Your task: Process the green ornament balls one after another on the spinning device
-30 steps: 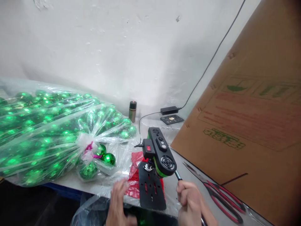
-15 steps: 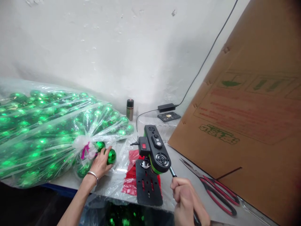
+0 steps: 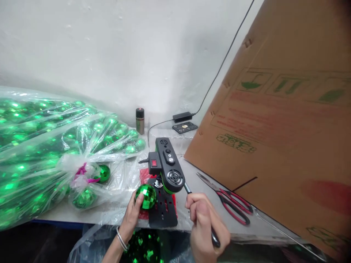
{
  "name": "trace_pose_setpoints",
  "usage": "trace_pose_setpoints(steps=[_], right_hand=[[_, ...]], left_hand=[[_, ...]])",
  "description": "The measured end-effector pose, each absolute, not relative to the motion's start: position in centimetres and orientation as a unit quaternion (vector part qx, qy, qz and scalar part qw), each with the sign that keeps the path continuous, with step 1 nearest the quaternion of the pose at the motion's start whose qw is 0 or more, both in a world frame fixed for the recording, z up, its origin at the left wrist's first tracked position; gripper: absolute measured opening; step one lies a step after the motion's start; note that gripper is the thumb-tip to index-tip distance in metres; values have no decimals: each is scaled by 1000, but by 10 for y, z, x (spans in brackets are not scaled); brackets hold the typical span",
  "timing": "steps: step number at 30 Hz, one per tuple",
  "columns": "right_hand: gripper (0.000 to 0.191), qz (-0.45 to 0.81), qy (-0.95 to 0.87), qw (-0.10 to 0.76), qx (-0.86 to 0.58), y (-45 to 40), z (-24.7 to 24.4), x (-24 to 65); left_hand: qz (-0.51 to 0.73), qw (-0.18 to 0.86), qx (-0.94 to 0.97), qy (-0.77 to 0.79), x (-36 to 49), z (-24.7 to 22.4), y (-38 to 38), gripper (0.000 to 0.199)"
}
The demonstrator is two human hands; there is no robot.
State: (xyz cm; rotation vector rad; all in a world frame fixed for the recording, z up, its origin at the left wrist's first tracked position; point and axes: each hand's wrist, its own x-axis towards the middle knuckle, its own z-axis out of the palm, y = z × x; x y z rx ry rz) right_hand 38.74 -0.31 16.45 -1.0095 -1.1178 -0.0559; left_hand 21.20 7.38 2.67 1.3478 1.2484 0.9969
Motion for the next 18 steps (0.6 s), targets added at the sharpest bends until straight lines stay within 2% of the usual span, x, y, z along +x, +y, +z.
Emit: trace_pose_setpoints(steps=[4, 12, 18], right_hand=[[45, -22, -523, 719, -457, -6, 158, 389], [41, -23, -535, 713, -452, -7, 155, 389], [41, -18, -533, 711, -458, -8, 155, 390]], left_hand=[[374, 511, 575, 519, 221, 21, 74, 79], [394, 330, 720, 466, 242, 7, 67, 72], [380, 252, 755, 472, 254, 2, 62, 80]])
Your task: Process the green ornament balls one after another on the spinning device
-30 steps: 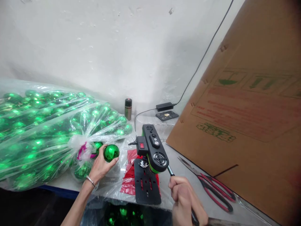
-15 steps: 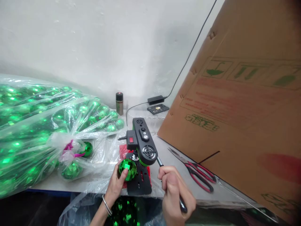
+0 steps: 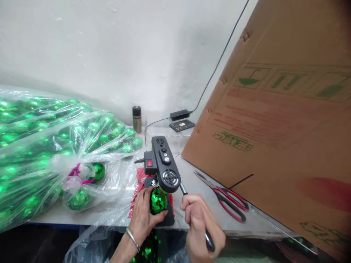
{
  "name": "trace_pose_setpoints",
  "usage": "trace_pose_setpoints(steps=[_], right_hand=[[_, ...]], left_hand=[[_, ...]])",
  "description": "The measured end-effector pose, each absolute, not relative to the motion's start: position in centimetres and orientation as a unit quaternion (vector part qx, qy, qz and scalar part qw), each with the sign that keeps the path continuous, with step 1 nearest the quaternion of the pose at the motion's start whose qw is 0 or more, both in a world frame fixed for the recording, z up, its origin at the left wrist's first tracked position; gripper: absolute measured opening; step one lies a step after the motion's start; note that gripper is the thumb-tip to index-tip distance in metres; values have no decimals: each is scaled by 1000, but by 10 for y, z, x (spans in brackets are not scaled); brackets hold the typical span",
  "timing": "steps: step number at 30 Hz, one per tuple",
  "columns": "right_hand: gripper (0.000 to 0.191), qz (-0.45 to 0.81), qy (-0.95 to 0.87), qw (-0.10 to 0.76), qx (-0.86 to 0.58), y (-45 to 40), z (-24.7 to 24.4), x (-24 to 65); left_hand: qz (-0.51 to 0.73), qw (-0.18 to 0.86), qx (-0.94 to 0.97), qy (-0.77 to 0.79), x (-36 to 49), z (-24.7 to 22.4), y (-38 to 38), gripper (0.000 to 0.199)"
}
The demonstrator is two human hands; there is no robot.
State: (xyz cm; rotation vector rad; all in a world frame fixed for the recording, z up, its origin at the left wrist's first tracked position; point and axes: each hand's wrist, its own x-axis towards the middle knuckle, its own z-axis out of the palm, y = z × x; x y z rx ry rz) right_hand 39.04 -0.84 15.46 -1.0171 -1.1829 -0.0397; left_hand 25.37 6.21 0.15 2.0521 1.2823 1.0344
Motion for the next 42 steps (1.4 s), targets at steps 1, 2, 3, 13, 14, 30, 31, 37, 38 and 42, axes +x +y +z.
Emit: trace_pose_setpoints(steps=[1, 2, 3, 13, 14, 30, 31, 37, 38, 42], right_hand=[[41, -15, -533, 711, -459, -9, 155, 390], [41, -14, -533, 710, -459, -9, 155, 390], [42, -14, -532, 712, -458, -8, 156, 390], [42, -20, -534, 718, -446, -6, 158, 387], [42, -21, -533, 720, -445, -6, 156, 388], [57, -90, -478, 752, -445, 6, 161, 374], [56, -89, -480, 752, -443, 6, 158, 374], [53, -81, -474, 760, -438, 4, 149, 376], [54, -83, -474, 759, -438, 5, 151, 375], [58, -90, -452, 770, -441, 7, 160, 369]], left_hand=[[379, 249, 757, 471, 255, 1, 62, 81], [378, 246, 758, 472, 257, 1, 62, 81], [377, 244, 757, 475, 258, 1, 63, 81], [394, 399, 676, 477, 269, -5, 62, 84], [399, 401, 671, 479, 270, -6, 61, 85], [420, 369, 680, 474, 275, -12, 57, 80], [421, 369, 681, 472, 275, -12, 57, 80], [428, 362, 683, 468, 276, -11, 58, 79], [428, 361, 684, 468, 277, -11, 58, 79], [426, 364, 681, 471, 278, -8, 58, 78]])
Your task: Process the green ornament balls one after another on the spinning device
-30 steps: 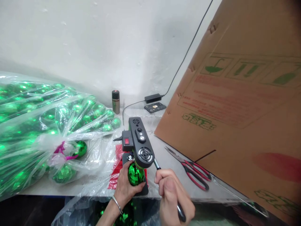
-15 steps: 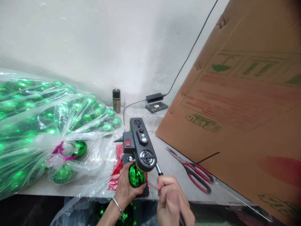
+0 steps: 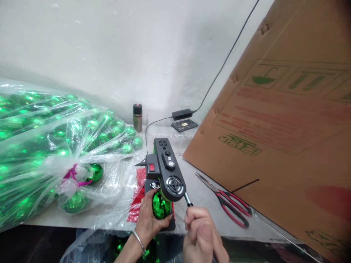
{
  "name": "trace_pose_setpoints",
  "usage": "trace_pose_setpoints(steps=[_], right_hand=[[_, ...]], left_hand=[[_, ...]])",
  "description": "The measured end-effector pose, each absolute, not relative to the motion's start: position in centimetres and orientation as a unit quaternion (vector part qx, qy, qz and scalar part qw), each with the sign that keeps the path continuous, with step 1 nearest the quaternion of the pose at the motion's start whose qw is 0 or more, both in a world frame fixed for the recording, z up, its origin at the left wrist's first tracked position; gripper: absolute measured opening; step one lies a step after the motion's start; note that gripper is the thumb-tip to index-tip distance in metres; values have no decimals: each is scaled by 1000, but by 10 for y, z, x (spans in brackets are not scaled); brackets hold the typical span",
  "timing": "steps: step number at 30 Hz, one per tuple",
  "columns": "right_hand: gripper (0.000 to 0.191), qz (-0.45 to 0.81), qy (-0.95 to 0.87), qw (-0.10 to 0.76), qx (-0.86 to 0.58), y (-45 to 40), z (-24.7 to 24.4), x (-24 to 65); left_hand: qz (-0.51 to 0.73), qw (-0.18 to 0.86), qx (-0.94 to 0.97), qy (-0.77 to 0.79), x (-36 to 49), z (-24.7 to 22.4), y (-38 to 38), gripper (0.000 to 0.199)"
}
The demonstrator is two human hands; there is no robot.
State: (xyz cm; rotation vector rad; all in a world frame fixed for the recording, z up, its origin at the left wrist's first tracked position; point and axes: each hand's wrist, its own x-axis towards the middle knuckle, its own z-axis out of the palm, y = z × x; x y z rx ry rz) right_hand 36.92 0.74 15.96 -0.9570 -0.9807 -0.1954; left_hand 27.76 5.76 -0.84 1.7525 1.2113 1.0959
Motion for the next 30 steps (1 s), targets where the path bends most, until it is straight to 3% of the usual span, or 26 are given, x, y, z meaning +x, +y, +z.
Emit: trace_pose_setpoints(steps=[30], right_hand=[[61, -61, -409, 798, -439, 8, 155, 363]], left_hand=[[411, 359, 679, 490, 280, 3, 55, 78]])
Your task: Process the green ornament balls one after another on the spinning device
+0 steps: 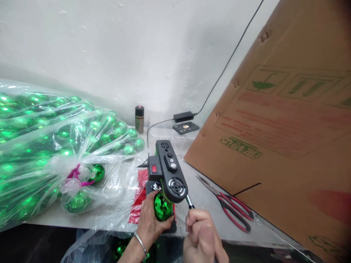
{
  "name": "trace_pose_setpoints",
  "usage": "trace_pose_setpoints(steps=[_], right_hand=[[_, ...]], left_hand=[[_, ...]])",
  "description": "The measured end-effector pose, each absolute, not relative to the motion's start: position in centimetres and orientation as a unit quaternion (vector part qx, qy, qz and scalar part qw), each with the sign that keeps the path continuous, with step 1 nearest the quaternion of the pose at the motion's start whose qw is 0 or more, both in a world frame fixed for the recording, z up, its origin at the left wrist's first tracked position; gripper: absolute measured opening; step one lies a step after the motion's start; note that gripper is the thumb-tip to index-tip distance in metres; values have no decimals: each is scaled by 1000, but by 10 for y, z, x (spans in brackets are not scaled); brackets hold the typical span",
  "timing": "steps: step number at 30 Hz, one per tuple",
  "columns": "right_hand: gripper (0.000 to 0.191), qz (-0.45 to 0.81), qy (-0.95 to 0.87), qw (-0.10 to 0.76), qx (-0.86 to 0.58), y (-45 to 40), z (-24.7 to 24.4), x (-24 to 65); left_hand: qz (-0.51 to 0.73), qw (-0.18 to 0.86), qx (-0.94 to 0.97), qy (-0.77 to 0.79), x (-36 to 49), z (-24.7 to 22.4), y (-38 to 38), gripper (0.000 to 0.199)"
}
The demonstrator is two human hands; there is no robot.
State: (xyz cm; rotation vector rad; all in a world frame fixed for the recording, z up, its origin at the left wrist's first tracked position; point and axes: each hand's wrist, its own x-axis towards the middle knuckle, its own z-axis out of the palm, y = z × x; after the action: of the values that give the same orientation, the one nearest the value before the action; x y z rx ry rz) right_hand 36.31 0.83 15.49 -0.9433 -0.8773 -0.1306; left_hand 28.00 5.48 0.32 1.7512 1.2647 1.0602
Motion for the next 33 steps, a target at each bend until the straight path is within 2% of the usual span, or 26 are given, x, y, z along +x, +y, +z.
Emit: trace_pose_setpoints(steps=[23, 27, 33], right_hand=[[53, -64, -430, 790, -433, 6, 134, 372], [56, -78, -421, 788, -442, 6, 136, 369], [59, -92, -437, 766, -463, 3, 114, 366]], left_hand=[[423, 363, 667, 494, 284, -4, 55, 78], [426, 363, 667, 492, 284, -5, 55, 79], [414, 354, 672, 502, 286, -4, 55, 80]])
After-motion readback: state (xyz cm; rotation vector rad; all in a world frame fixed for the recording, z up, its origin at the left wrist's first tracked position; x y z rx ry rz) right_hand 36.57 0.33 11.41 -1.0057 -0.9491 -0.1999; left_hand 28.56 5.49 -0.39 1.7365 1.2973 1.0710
